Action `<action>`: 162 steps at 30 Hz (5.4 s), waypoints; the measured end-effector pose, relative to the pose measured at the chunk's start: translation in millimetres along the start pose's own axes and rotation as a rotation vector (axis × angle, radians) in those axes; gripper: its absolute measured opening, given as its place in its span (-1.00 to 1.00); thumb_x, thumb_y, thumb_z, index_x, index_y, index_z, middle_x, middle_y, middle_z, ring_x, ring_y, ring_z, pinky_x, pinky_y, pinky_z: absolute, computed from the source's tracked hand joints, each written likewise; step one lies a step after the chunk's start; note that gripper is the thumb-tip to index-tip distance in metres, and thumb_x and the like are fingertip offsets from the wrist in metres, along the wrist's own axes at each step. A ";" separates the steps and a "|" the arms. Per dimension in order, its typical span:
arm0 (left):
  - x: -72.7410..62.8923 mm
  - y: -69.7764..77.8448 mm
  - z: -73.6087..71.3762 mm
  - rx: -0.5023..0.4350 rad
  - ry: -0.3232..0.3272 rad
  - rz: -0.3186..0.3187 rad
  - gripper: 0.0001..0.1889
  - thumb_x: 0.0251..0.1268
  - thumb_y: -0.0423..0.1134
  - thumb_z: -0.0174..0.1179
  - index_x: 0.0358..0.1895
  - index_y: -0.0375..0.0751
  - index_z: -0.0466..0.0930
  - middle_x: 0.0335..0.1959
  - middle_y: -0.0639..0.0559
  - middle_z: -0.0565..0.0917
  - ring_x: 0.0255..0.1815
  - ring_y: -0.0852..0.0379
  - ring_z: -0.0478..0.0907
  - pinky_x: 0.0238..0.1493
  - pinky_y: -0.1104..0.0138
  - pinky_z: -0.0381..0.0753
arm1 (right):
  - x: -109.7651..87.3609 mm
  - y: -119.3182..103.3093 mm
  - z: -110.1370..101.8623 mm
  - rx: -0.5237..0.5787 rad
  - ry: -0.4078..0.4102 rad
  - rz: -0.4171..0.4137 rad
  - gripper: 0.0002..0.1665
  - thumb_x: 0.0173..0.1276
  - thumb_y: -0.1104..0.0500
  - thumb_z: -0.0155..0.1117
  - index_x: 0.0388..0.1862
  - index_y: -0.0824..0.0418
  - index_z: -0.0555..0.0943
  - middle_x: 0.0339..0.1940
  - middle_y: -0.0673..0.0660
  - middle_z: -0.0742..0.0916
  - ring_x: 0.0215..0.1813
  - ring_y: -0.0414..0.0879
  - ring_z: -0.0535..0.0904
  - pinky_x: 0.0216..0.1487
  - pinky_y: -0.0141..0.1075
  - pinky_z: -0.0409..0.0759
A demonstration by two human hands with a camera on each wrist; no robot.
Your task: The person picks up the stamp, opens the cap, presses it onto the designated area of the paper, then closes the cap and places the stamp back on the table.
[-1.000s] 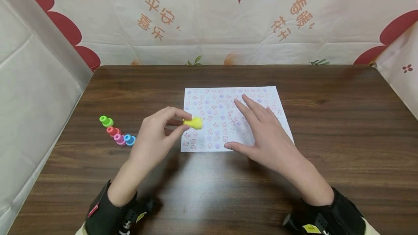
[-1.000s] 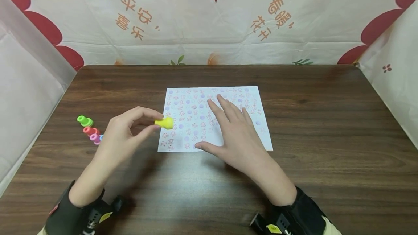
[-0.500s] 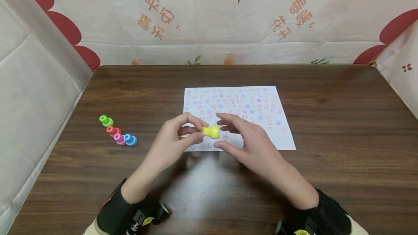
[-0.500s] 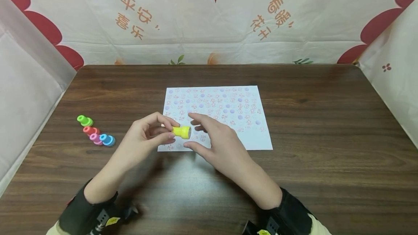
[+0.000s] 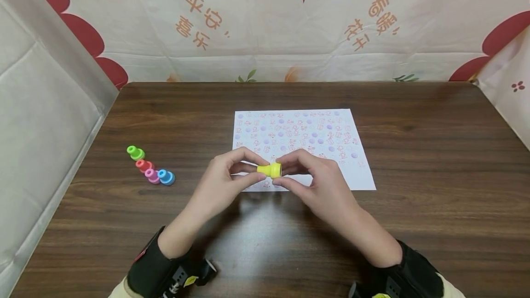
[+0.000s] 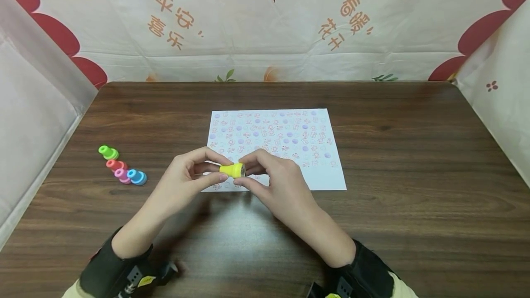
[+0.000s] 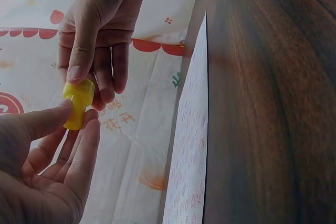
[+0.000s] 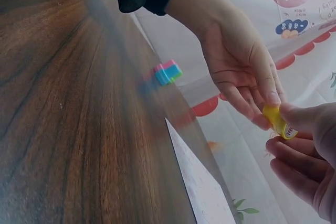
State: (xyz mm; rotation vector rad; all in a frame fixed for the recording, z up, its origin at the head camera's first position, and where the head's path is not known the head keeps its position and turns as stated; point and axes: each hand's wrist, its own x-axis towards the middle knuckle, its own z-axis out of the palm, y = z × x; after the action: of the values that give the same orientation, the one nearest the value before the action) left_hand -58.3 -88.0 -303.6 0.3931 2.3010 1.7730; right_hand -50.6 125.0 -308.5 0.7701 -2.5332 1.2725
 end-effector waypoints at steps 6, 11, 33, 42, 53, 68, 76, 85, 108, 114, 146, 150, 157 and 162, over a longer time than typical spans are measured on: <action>-1.4 -3.0 -10.5 0.008 0.053 -0.023 -0.83 0.29 -0.42 0.30 -0.08 -0.24 0.66 -0.01 -0.12 0.70 -0.02 0.05 0.74 -0.12 0.40 0.70 | -3.0 6.9 -10.5 -0.013 0.088 0.001 -0.60 0.01 0.32 0.60 -0.15 0.21 0.66 -0.30 0.00 0.83 -0.27 -0.21 0.78 -0.13 -0.55 0.66; -2.6 -3.7 -15.7 -0.003 0.057 -0.023 -0.81 0.30 -0.42 0.29 -0.04 -0.25 0.65 0.00 -0.14 0.69 -0.03 0.05 0.74 -0.10 0.41 0.70 | -7.9 11.2 -18.6 -0.057 0.111 0.021 -0.56 -0.04 0.35 0.62 -0.14 0.19 0.68 -0.36 -0.03 0.81 -0.31 -0.24 0.77 -0.15 -0.60 0.63; 23.6 5.1 20.5 0.555 0.006 0.130 -0.77 0.23 -0.22 0.40 -0.05 -0.04 0.72 -0.11 0.14 0.75 -0.17 0.20 0.71 -0.14 0.41 0.71 | -17.6 22.3 -38.6 -0.091 0.175 0.057 -0.58 -0.04 0.38 0.62 -0.16 0.20 0.69 -0.37 0.02 0.82 -0.29 -0.58 0.65 -0.11 -0.66 0.60; 30.4 7.8 34.7 0.780 -0.084 0.108 -0.76 0.30 -0.16 0.35 0.00 -0.04 0.66 -0.08 0.12 0.74 -0.17 0.23 0.71 -0.16 0.36 0.67 | -18.3 24.3 -41.0 -0.097 0.177 0.071 -0.58 -0.05 0.38 0.62 -0.18 0.19 0.69 -0.37 0.02 0.82 -0.29 -0.61 0.64 -0.13 -0.67 0.59; 35.3 1.9 47.5 0.942 -0.144 0.149 -0.82 0.30 -0.12 0.35 -0.08 0.00 0.67 -0.18 0.13 0.73 -0.21 0.23 0.67 -0.16 0.34 0.67 | -18.4 25.8 -42.0 -0.086 0.183 0.057 -0.59 -0.04 0.38 0.61 -0.19 0.19 0.69 -0.40 0.02 0.82 -0.29 -0.59 0.65 -0.15 -0.66 0.60; 35.7 -0.9 54.6 1.054 -0.177 0.166 -0.84 0.29 -0.11 0.36 -0.12 0.02 0.67 -0.21 0.18 0.71 -0.20 0.21 0.70 -0.21 0.36 0.68 | -17.2 25.8 -40.2 -0.072 0.174 0.060 -0.60 -0.02 0.37 0.61 -0.17 0.17 0.70 -0.36 0.00 0.82 -0.28 -0.58 0.66 -0.18 -0.59 0.64; 37.9 0.7 63.9 1.181 -0.181 0.202 -0.85 0.30 -0.16 0.35 -0.11 0.02 0.68 -0.25 0.16 0.72 -0.28 0.19 0.70 -0.30 0.39 0.66 | -17.2 26.3 -40.7 -0.068 0.178 0.053 -0.59 -0.03 0.38 0.61 -0.17 0.17 0.70 -0.35 0.01 0.82 -0.29 -0.57 0.66 -0.20 -0.63 0.62; 45.1 0.8 67.8 1.170 -0.192 0.218 -0.90 0.30 -0.25 0.33 -0.15 -0.03 0.69 -0.30 0.13 0.72 -0.33 0.18 0.68 -0.37 0.40 0.62 | -19.1 29.3 -42.1 -0.064 0.181 0.052 -0.58 -0.05 0.42 0.61 -0.19 0.18 0.70 -0.36 0.02 0.82 -0.31 -0.57 0.66 -0.22 -0.62 0.62; 48.8 2.3 68.0 1.201 -0.214 0.205 -0.90 0.27 -0.25 0.34 -0.18 -0.01 0.68 -0.32 0.14 0.72 -0.34 0.19 0.67 -0.40 0.35 0.62 | -20.3 28.7 -46.2 -0.069 0.190 0.048 -0.56 -0.07 0.44 0.61 -0.18 0.18 0.70 -0.38 0.05 0.82 -0.32 -0.56 0.66 -0.21 -0.62 0.63; 49.3 2.6 67.6 1.189 -0.225 0.190 -0.88 0.26 -0.25 0.35 -0.17 -0.02 0.68 -0.31 0.14 0.71 -0.34 0.20 0.66 -0.39 0.35 0.61 | -20.3 27.4 -45.7 -0.058 0.190 0.056 -0.59 -0.05 0.42 0.61 -0.20 0.18 0.70 -0.38 0.04 0.82 -0.33 -0.54 0.67 -0.22 -0.62 0.63; 46.9 3.9 69.7 1.222 -0.211 0.222 -0.92 0.29 -0.26 0.32 -0.19 -0.03 0.66 -0.35 0.15 0.68 -0.43 0.23 0.60 -0.45 0.37 0.57 | -24.1 26.1 -43.8 -0.056 0.176 0.071 -0.59 -0.03 0.41 0.60 -0.18 0.18 0.70 -0.35 0.03 0.82 -0.33 -0.55 0.67 -0.22 -0.62 0.63; 46.2 3.6 70.8 1.248 -0.194 0.258 -0.94 0.33 -0.29 0.27 -0.20 -0.05 0.66 -0.39 0.15 0.67 -0.49 0.25 0.56 -0.51 0.38 0.54 | -23.8 26.4 -42.8 -0.053 0.175 0.072 -0.59 -0.03 0.41 0.60 -0.18 0.18 0.70 -0.37 0.03 0.82 -0.33 -0.55 0.67 -0.22 -0.62 0.63; 46.6 3.5 74.3 1.282 -0.182 0.281 -0.93 0.33 -0.30 0.26 -0.19 -0.04 0.67 -0.38 0.15 0.68 -0.49 0.25 0.59 -0.53 0.40 0.53 | -24.2 27.1 -41.9 -0.060 0.176 0.071 -0.60 -0.03 0.39 0.61 -0.19 0.17 0.70 -0.40 0.01 0.82 -0.33 -0.54 0.67 -0.21 -0.61 0.63; 44.0 6.5 70.7 1.328 -0.198 0.273 -0.88 0.34 -0.21 0.28 -0.11 -0.05 0.64 -0.32 0.14 0.68 -0.44 0.24 0.60 -0.50 0.40 0.53 | -25.1 27.8 -42.1 -0.061 0.183 0.064 -0.59 -0.03 0.39 0.61 -0.18 0.18 0.70 -0.39 0.01 0.82 -0.32 -0.55 0.67 -0.20 -0.61 0.64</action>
State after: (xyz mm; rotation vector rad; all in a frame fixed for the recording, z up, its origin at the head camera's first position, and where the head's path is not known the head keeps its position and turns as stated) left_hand -76.3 -7.4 -315.5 1.0119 2.9848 -0.0379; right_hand -46.4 181.1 -312.1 0.5374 -2.4543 1.2180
